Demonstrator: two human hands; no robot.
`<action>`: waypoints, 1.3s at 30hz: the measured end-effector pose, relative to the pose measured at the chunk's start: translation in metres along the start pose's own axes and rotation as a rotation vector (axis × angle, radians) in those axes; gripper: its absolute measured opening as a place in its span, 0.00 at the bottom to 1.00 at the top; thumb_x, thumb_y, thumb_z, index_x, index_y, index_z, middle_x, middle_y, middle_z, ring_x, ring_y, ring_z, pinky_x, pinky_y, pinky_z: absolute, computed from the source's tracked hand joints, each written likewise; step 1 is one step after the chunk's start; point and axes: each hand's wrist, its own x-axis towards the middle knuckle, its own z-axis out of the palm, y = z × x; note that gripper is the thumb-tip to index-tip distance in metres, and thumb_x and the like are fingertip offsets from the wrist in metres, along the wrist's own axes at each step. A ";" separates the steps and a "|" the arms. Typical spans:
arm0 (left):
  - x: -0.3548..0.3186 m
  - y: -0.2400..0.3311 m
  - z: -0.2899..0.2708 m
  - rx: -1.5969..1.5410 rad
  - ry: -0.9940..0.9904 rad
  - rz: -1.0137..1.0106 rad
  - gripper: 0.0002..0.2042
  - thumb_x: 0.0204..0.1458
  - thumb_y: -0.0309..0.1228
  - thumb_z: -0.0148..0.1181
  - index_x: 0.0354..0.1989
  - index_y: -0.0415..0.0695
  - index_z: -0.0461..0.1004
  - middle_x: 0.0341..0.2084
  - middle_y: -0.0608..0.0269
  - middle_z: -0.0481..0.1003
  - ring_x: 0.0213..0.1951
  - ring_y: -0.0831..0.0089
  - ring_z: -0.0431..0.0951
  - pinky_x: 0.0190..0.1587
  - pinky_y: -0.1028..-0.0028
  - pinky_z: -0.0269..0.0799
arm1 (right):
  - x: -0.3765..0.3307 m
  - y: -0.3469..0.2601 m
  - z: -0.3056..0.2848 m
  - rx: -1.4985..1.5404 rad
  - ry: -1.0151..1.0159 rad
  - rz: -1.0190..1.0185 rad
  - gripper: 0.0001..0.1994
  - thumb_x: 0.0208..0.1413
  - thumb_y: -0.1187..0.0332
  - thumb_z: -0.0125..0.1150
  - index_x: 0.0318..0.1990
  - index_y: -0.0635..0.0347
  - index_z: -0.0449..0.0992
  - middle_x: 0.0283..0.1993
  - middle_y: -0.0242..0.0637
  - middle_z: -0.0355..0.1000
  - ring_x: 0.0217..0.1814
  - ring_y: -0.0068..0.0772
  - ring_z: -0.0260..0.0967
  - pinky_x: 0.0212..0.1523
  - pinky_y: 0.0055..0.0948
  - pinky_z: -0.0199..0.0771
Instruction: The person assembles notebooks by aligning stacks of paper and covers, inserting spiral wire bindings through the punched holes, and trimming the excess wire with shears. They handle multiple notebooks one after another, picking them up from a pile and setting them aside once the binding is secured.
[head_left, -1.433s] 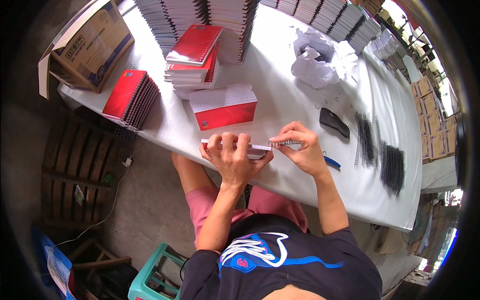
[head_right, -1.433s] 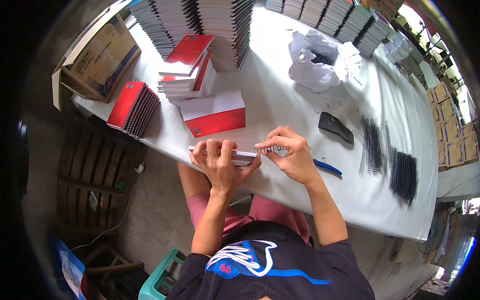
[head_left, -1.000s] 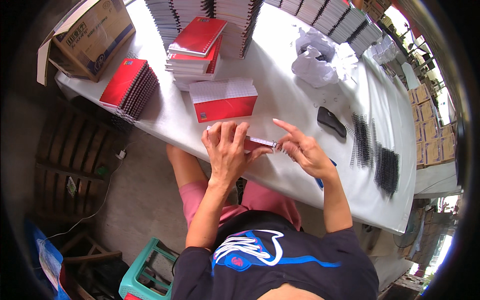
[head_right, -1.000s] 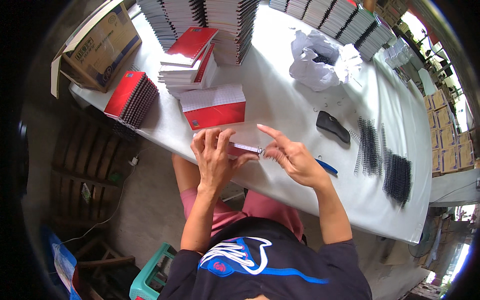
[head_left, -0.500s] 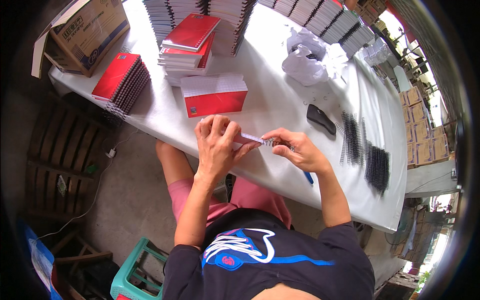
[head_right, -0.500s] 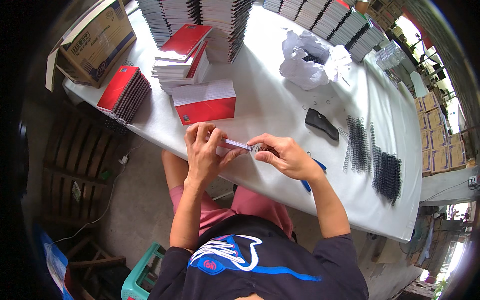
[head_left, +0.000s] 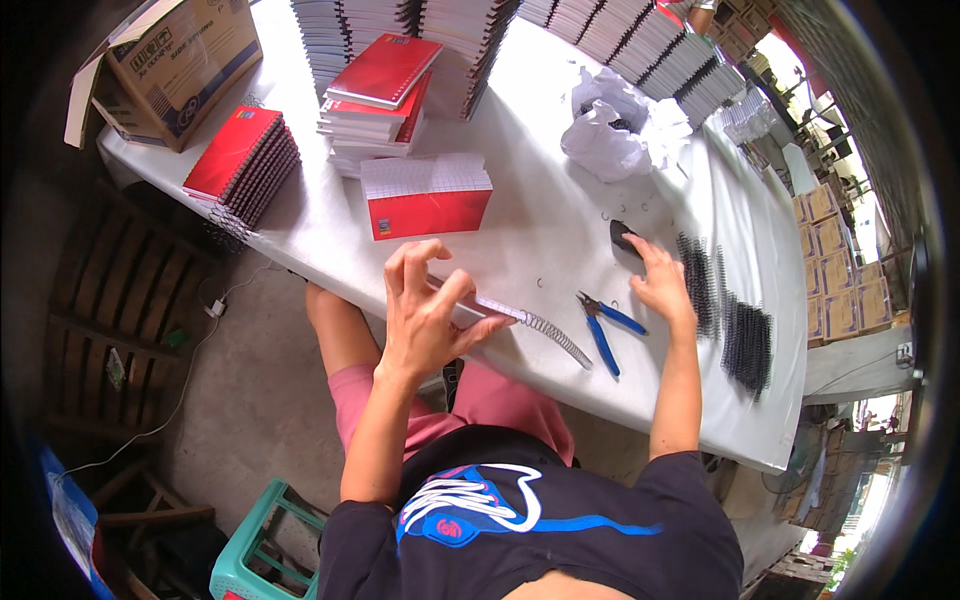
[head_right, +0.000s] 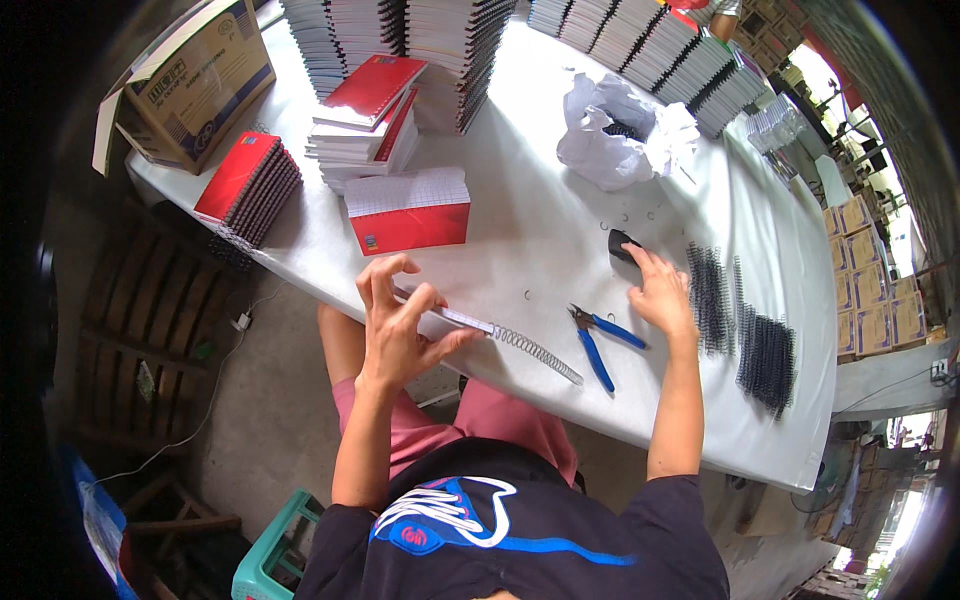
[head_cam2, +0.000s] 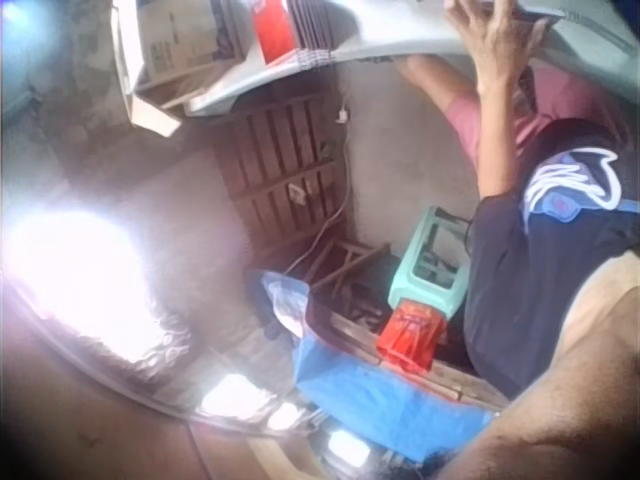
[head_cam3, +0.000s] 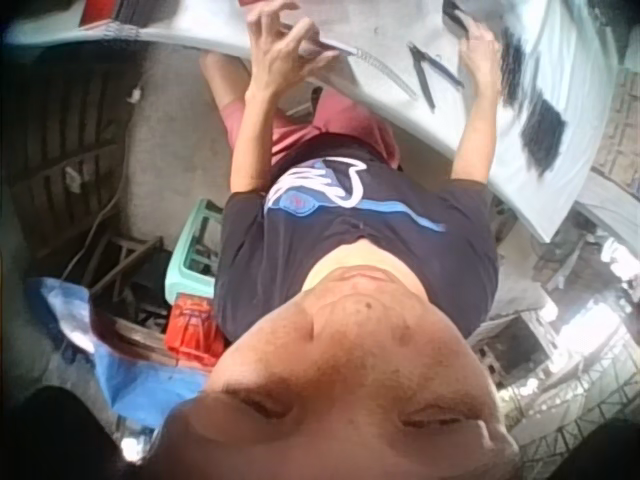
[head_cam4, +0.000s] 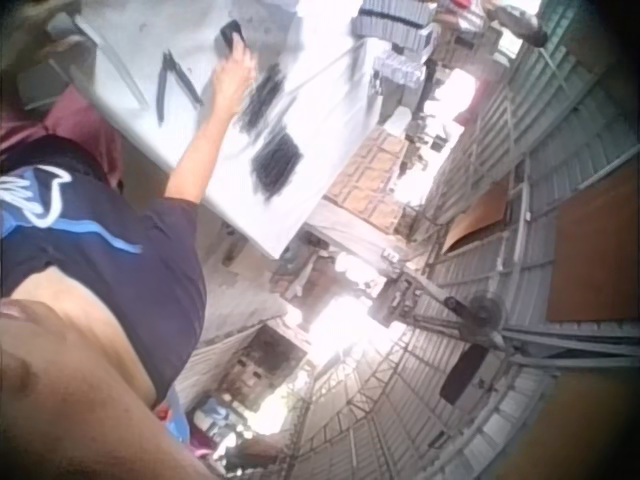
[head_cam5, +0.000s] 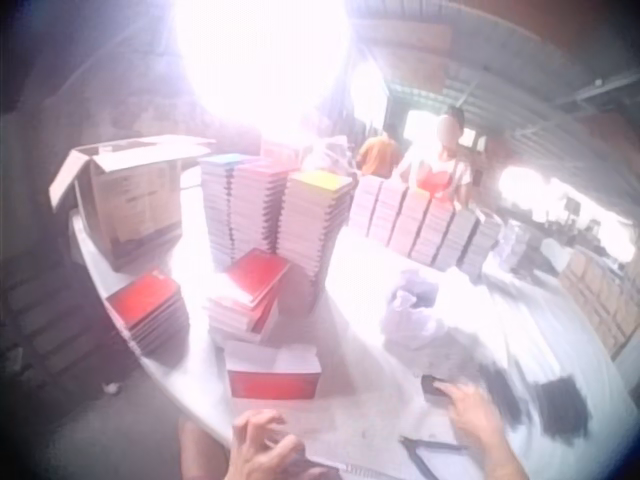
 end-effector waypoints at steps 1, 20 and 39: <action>-0.001 0.001 0.001 0.001 -0.020 0.015 0.23 0.31 0.48 0.71 0.24 0.43 0.69 0.47 0.56 0.61 0.53 0.54 0.58 0.52 0.58 0.58 | 0.000 0.017 0.019 0.029 0.054 -0.025 0.27 0.44 0.81 0.49 0.55 0.50 0.69 0.48 0.42 0.72 0.50 0.49 0.68 0.52 0.38 0.68; 0.003 -0.007 0.010 -0.148 -0.019 0.005 0.24 0.25 0.48 0.73 0.22 0.44 0.68 0.51 0.55 0.62 0.59 0.51 0.55 0.57 0.55 0.58 | 0.005 -0.094 0.008 1.334 -0.173 -0.546 0.11 0.38 0.82 0.62 0.32 0.63 0.82 0.41 0.53 0.76 0.47 0.49 0.75 0.58 0.43 0.66; -0.002 -0.035 0.038 -0.495 0.168 -0.202 0.44 0.11 0.44 0.82 0.36 0.43 0.56 0.41 0.53 0.58 0.45 0.63 0.65 0.45 0.66 0.64 | 0.008 -0.114 0.009 1.877 -0.224 -0.644 0.13 0.40 0.82 0.61 0.35 0.61 0.82 0.43 0.55 0.75 0.46 0.47 0.75 0.47 0.33 0.75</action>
